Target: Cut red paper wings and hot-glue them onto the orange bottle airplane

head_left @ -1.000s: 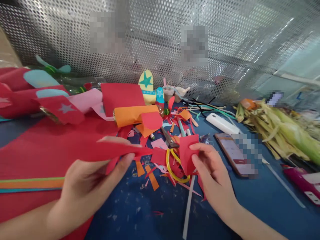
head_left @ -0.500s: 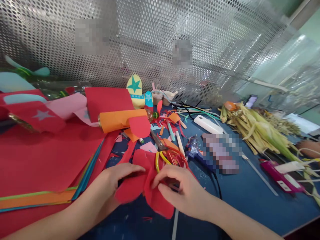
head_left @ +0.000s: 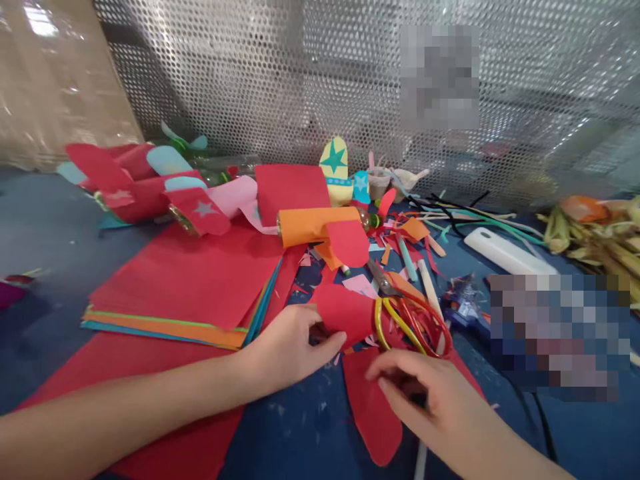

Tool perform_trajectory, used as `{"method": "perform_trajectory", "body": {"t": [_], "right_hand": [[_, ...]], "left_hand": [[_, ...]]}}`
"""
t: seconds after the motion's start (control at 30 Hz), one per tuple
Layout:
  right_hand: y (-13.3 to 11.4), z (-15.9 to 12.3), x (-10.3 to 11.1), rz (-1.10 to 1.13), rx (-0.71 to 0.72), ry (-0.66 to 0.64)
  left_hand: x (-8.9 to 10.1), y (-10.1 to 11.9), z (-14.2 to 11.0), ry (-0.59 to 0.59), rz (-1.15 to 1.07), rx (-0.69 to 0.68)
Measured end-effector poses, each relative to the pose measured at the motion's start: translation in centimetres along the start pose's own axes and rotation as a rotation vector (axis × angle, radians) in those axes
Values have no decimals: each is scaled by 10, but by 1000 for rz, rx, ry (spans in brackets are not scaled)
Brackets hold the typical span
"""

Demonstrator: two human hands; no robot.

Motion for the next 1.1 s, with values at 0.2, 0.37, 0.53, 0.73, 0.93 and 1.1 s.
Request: {"method": "perform_trajectory", "body": {"t": [0.2, 0.37, 0.53, 0.73, 0.93, 1.1], "right_hand": [[1, -2, 3, 88, -5, 126], [4, 1, -1, 126, -96, 123], [5, 2, -2, 128, -120, 148], [6, 3, -3, 182, -173, 144], [4, 3, -1, 227, -214, 144], [3, 3, 1, 188, -170, 128]], "left_hand": [[-3, 3, 1, -32, -30, -116], [-3, 6, -3, -16, -22, -167], [-5, 12, -8, -32, -48, -215], [-11, 11, -10, -13, -91, -283], [-8, 14, -16, 97, -68, -394], [-4, 23, -18, 33, 2, -462]]}}
Point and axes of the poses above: each hand's wrist, its own z-axis towards the middle knuckle, its own x-axis out of the back of the hand, y = z × x, the point moved 3 cm from there along z, towards the middle knuckle, and after that the axes turned 3 degrees about -z, right-handed, at the moved point
